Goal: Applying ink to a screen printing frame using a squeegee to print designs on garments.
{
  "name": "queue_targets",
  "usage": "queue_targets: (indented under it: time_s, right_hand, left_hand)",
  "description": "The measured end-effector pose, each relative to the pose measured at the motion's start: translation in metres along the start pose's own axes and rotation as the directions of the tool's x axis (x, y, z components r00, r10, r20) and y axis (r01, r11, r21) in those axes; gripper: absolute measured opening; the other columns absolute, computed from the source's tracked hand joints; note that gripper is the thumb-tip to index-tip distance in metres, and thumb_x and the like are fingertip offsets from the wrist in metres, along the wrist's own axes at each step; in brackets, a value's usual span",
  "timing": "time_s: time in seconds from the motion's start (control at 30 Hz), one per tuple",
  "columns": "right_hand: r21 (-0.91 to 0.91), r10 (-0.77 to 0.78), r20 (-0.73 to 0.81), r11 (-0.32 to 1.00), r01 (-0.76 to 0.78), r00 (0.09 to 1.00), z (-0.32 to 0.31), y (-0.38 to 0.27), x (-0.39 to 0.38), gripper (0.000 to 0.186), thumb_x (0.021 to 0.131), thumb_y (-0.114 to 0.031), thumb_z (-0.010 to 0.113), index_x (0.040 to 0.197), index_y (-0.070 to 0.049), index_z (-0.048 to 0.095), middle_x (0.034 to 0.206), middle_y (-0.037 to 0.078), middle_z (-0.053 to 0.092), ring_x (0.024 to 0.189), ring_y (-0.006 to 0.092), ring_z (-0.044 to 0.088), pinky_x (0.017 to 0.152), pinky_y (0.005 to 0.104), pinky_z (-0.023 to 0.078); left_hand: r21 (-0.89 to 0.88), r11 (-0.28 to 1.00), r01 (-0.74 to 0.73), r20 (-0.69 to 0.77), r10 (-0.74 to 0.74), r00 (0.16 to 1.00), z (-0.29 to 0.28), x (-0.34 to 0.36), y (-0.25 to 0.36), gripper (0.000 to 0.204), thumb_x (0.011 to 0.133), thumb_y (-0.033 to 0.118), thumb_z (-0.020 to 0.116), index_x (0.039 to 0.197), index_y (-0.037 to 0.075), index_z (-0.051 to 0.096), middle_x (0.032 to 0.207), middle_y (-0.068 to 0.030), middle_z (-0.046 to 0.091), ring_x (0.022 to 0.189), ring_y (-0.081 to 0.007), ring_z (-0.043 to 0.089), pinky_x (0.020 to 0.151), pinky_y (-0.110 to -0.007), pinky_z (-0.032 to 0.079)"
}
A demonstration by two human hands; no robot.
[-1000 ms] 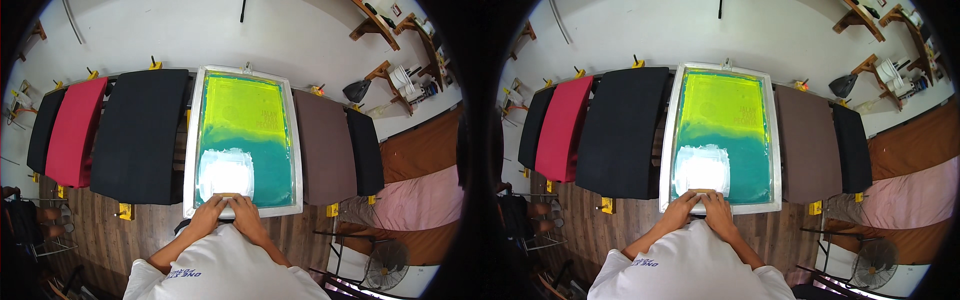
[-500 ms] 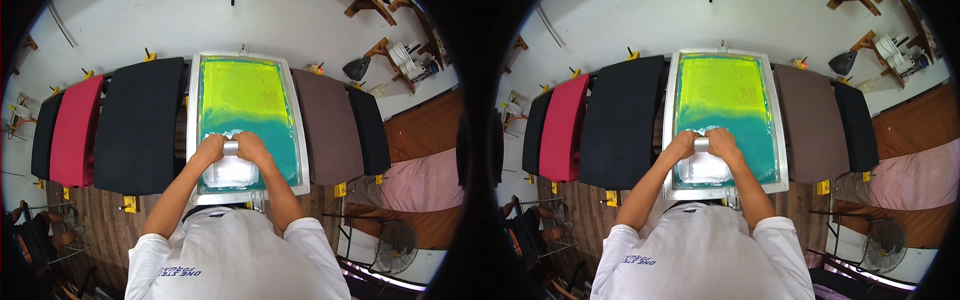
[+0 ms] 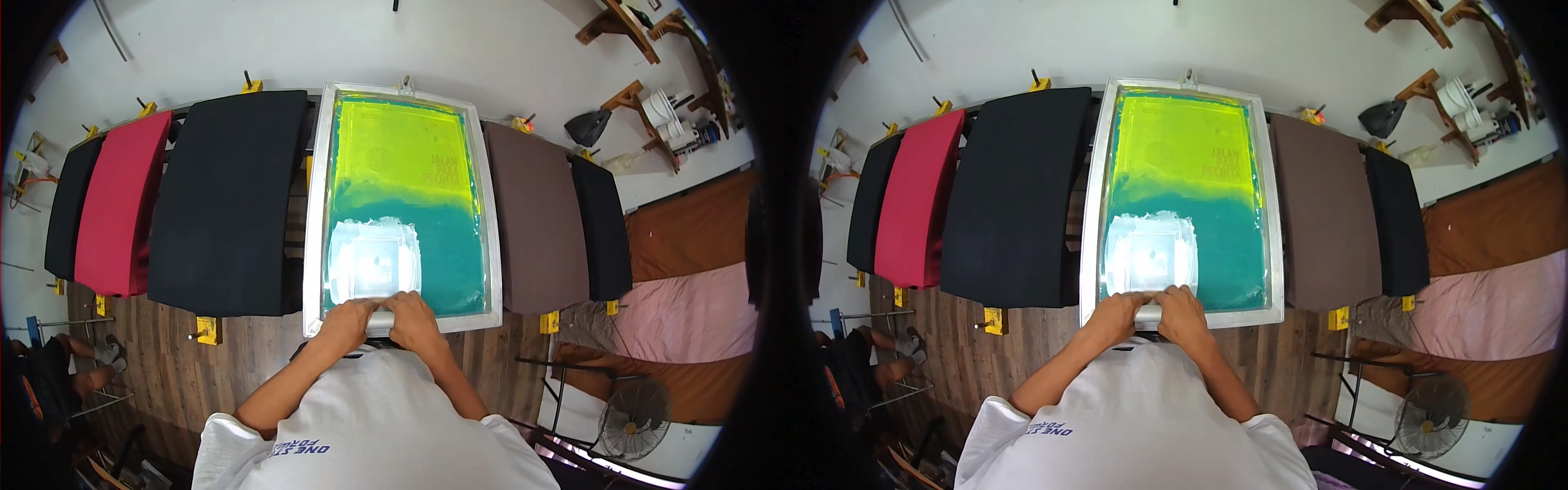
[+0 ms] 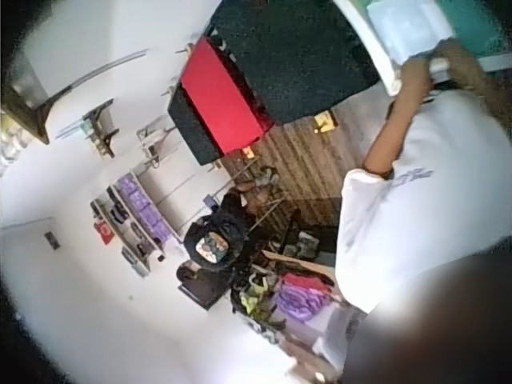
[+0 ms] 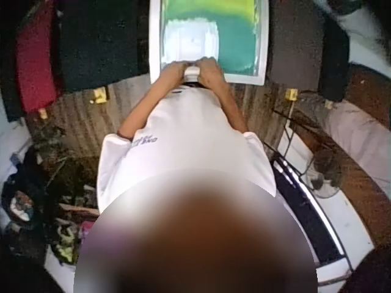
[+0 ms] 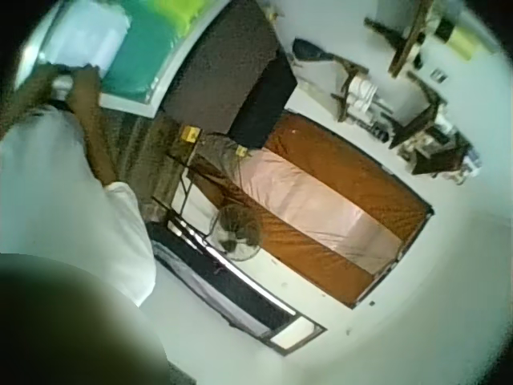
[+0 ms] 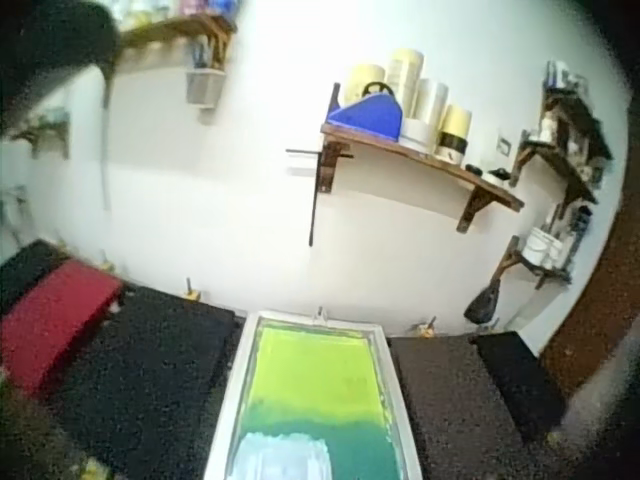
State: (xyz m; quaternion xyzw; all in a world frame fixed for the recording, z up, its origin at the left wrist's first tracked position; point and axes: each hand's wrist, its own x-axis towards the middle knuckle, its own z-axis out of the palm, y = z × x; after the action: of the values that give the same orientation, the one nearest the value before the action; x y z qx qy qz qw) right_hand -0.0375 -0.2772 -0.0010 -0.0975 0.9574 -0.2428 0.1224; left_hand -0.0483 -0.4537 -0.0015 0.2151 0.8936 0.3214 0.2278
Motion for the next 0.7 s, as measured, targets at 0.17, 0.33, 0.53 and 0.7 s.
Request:
queue_targets:
  time_s: [0.17, 0.33, 0.53, 0.7]
  right_hand:
    - [-0.099, -0.004, 0.175, 0.995, 0.022, 0.985, -0.038, -0.002, 0.044, 0.036, 0.068, -0.001, 0.065, 0.103, -0.008, 0.071, 0.093, 0.018, 0.068, 0.092, 0.0377, 0.065, 0.081, 0.0468, 0.053]
    - [-0.209, -0.046, 0.004, 0.977, 0.045, 0.999, -0.018, 0.014, 0.079, 0.040, 0.070, 0.002, 0.064, 0.108, -0.010, 0.063, 0.105, 0.014, 0.061, 0.099, 0.0370, 0.058, 0.083, 0.0461, 0.051]
    - [-0.194, -0.092, 0.007, 0.977, 0.091, 0.996, 0.019, 0.004, -0.005, 0.053, 0.066, 0.004, 0.066, 0.118, -0.008, 0.059, 0.121, 0.013, 0.054, 0.109, 0.0348, 0.053, 0.088, 0.0449, 0.050]
    - [-0.045, -0.118, 0.125, 0.991, 0.125, 0.985, -0.013, 0.008, 0.007, 0.047, 0.065, 0.003, 0.067, 0.111, -0.008, 0.066, 0.105, 0.014, 0.062, 0.101, 0.0352, 0.058, 0.086, 0.0429, 0.050]
  left_hand:
    - [0.100, 0.995, 0.017, 0.036, -0.020, 0.999, -0.027, 0.045, -0.011, 0.026, 0.073, 0.003, 0.065, 0.098, 0.007, 0.071, 0.090, -0.0198, 0.071, 0.085, -0.0366, 0.070, 0.077, -0.045, 0.057]
    - [0.082, 0.992, -0.095, -0.277, 0.114, 0.954, -0.019, 0.071, -0.033, 0.042, 0.071, -0.008, 0.059, 0.111, 0.002, 0.066, 0.102, -0.0202, 0.069, 0.088, -0.0366, 0.067, 0.077, -0.044, 0.055]
    - [0.166, 0.971, -0.170, -0.317, 0.216, 0.923, 0.037, -0.004, -0.026, 0.046, 0.071, -0.001, 0.065, 0.118, 0.001, 0.060, 0.120, -0.0204, 0.059, 0.106, -0.0344, 0.063, 0.082, -0.041, 0.054]
    - [0.036, 0.997, -0.074, -0.084, 0.076, 0.994, 0.000, 0.005, -0.007, 0.032, 0.067, 0.002, 0.067, 0.099, 0.007, 0.067, 0.088, -0.0115, 0.070, 0.084, -0.0317, 0.069, 0.075, -0.044, 0.054]
